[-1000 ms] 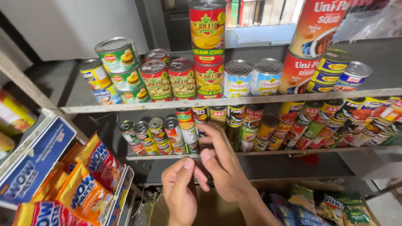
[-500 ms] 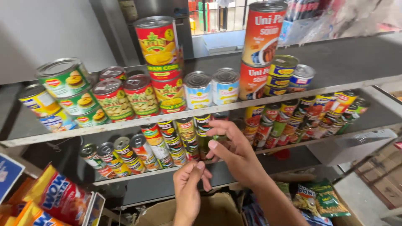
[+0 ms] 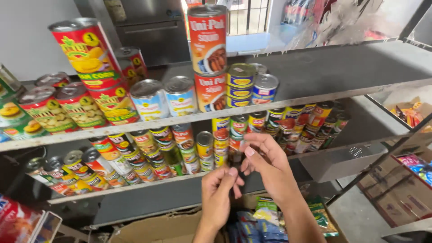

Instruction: The recorder is organizing and rearranging various canned goods on a grocery store shelf to keep them tidy and faced forward.

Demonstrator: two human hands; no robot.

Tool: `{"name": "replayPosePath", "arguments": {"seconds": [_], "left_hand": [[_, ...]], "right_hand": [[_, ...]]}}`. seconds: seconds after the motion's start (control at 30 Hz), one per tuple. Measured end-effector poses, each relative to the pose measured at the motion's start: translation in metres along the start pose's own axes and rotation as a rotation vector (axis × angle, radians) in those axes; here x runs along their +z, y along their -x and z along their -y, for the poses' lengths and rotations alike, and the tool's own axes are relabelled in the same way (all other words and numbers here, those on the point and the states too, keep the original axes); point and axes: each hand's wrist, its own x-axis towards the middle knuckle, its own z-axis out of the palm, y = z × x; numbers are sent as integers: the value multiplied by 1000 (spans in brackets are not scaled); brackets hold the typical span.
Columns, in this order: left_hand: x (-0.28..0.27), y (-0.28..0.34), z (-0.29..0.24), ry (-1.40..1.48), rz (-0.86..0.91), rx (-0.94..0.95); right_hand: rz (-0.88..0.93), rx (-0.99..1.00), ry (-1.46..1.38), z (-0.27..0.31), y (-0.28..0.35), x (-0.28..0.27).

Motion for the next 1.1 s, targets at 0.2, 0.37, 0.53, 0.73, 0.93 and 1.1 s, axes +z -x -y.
{"name": "replayPosePath", "arguments": {"seconds": [0.2,0.37,0.53,0.73,0.93,1.1], "left_hand": [[77,-23,15,-72,-22,-12],[119,-35,27,-117,-30,46],[141,-53,24,-168,-13,139],[149,-62,20,-142,38,80],[163,-70,33,-147,121,15],[186,-73,52,-177,149,65]], "right_hand": [[26,-6,42,17,-14,-74],[50,34,89,28,-19,-118],[64,-10,75,31,-24,-143],[-17,7,61,40,-17,-145],[-114,-12,78,31,-9,-167],[-124,-28,103,36,-3,-194]]}}
